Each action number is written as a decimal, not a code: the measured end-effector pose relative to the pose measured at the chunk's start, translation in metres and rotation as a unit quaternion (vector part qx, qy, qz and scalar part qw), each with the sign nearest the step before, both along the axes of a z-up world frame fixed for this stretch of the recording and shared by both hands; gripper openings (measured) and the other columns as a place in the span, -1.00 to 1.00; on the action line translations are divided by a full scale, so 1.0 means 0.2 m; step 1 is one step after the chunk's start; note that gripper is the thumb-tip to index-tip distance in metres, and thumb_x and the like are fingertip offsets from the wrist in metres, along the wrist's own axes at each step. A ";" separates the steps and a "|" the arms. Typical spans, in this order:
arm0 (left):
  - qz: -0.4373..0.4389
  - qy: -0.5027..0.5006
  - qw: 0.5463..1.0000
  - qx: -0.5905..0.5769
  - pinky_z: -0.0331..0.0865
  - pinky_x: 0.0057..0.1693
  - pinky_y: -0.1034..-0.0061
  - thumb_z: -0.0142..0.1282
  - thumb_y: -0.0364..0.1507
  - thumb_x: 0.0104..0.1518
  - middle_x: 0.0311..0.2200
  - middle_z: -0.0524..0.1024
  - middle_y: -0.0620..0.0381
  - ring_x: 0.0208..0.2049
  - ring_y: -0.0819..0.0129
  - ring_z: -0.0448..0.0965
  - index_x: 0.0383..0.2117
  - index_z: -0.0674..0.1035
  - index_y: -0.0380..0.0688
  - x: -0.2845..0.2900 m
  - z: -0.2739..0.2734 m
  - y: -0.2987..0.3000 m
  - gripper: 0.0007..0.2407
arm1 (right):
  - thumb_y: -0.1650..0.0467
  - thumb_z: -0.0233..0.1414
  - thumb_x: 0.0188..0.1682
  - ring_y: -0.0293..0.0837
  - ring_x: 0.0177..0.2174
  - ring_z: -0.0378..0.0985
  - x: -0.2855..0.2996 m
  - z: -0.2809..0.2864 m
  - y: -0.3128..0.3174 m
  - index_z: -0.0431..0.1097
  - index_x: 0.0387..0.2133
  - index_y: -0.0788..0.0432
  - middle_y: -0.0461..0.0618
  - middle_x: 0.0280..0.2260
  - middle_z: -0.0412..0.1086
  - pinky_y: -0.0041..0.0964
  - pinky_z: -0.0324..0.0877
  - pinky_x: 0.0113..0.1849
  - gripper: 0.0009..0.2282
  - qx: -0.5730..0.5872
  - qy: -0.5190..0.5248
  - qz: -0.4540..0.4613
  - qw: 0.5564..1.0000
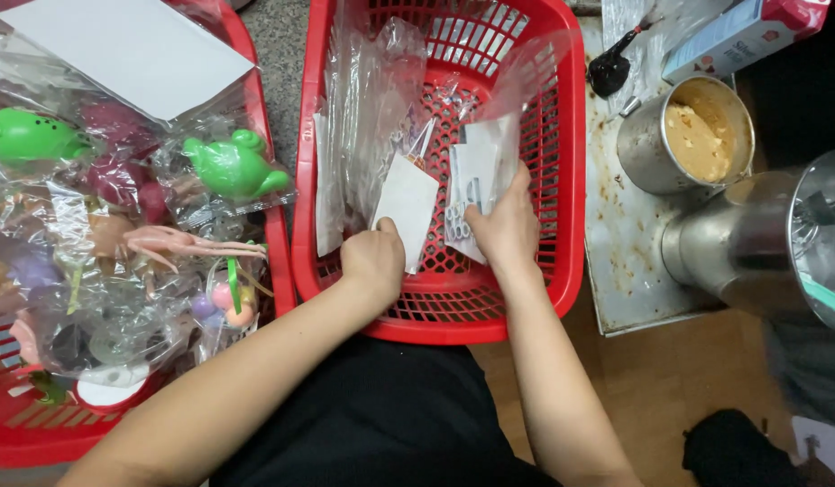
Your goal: Sorting and organizing various small decorative items and toys into red baskets.
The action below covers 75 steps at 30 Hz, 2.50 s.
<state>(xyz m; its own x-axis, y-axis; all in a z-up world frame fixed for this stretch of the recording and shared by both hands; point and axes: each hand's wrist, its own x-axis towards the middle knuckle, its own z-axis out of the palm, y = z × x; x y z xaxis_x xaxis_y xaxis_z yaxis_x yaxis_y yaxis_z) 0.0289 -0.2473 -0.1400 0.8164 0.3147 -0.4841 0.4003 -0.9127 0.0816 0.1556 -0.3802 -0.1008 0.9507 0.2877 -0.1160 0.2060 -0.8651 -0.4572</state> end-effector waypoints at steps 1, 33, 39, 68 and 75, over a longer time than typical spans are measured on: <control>-0.001 0.000 1.000 0.000 0.59 -0.39 0.34 0.11 -0.46 0.11 -0.35 0.63 -0.18 -0.35 0.10 0.69 -0.07 0.40 -0.46 0.00 -0.05 -0.01 -0.67 | 0.39 0.30 -0.29 0.34 -0.07 0.51 0.00 -0.03 0.01 -0.11 0.30 0.24 0.40 0.00 0.39 0.11 0.39 -0.05 -0.13 0.000 0.000 -0.001 1.000; 0.234 -0.410 0.863 0.181 0.35 -0.02 0.09 0.26 -0.48 0.09 -0.07 0.38 -0.45 -0.11 -0.25 0.43 0.02 0.54 -0.40 -0.50 0.64 1.50 -0.63 | 0.26 0.27 -0.22 0.36 -0.17 0.57 0.05 -0.21 -0.03 0.01 0.18 0.31 0.45 -0.19 0.47 0.16 0.46 -0.11 -0.25 -0.069 0.074 0.019 0.995; 0.092 -0.525 0.844 -0.061 0.40 0.09 0.22 0.19 -0.53 0.21 -0.06 0.50 -0.11 -0.10 0.12 0.55 -0.03 0.59 -0.27 -0.20 0.63 0.90 -0.77 | 0.27 0.26 -0.21 0.34 -0.17 0.58 0.05 -0.18 -0.02 -0.01 0.19 0.30 0.43 -0.18 0.47 0.14 0.46 -0.11 -0.25 -0.060 0.091 0.016 0.994; 0.192 -0.278 0.834 -0.437 0.34 0.19 0.26 0.00 -0.29 0.19 0.01 0.43 -0.35 0.04 -0.03 0.47 0.27 0.31 -0.31 0.40 -0.46 -0.21 -0.48 | 0.09 0.06 0.03 0.31 0.09 0.45 0.21 -0.50 -0.17 -0.09 0.35 0.37 0.47 0.06 0.38 0.02 0.32 0.11 -0.22 0.109 0.138 -0.045 0.983; 0.304 -0.203 0.665 -0.651 0.09 0.34 0.28 -0.42 -0.06 0.36 0.28 0.34 -0.21 0.24 0.14 0.30 0.26 0.36 -0.25 0.48 -0.80 -0.15 -0.44 | 0.17 0.41 -0.31 0.20 0.12 0.38 0.16 -0.39 -0.15 -0.15 0.22 0.44 0.45 0.08 0.29 -0.10 0.28 0.09 0.00 0.184 0.125 0.045 0.974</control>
